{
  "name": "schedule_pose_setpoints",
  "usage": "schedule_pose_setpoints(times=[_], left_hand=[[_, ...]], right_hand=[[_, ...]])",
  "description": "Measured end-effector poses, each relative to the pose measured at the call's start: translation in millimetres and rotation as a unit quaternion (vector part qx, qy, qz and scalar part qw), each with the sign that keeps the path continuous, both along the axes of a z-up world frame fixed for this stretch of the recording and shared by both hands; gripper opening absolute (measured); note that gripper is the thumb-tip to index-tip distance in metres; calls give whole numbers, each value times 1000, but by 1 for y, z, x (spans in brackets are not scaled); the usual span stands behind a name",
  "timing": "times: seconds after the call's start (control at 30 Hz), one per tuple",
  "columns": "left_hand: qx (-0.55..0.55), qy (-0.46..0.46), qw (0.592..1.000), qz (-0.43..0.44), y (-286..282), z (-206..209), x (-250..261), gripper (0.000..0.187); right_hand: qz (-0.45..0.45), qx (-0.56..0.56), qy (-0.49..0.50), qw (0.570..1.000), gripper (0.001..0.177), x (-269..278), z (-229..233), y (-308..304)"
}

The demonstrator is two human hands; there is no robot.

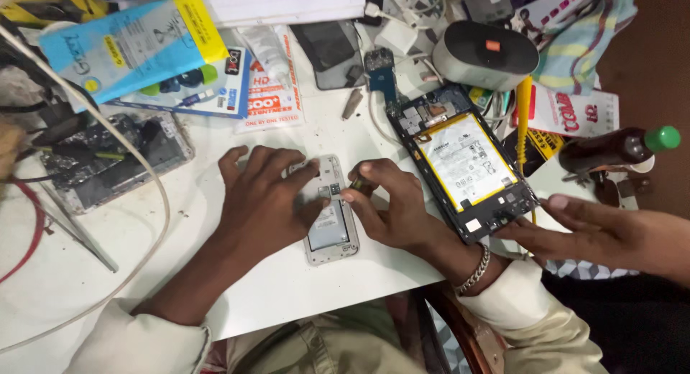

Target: The person uses a soldering iron on a circuit board, then switches to a screwdriver to disassemble a smartphone. They remove the back cover, unscrew internal components, and detach the motherboard and battery from the phone frame.

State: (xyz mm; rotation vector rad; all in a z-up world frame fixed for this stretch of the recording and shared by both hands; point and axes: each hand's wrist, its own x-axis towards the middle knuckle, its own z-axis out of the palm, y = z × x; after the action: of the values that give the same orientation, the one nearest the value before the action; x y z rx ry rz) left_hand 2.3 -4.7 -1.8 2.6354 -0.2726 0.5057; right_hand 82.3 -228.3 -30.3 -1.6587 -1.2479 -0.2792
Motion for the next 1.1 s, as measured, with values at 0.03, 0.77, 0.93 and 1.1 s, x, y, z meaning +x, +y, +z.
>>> schedule_pose_setpoints(times=[0.03, 0.77, 0.93, 1.1], left_hand=[[-2, 5, 1000, -2, 0, 1, 0, 48], [41, -32, 996, -70, 0, -1, -2, 52], [122, -62, 988, -69, -3, 2, -4, 50], [200, -75, 975, -60, -8, 3, -5, 47]], right_hand=[[-12, -10, -10, 1000, 58, -1, -1, -1], [-4, -86, -180, 980, 23, -16, 37, 2], [-43, -9, 96, 994, 37, -15, 23, 1], [-25, -16, 207, 978, 47, -13, 21, -1]])
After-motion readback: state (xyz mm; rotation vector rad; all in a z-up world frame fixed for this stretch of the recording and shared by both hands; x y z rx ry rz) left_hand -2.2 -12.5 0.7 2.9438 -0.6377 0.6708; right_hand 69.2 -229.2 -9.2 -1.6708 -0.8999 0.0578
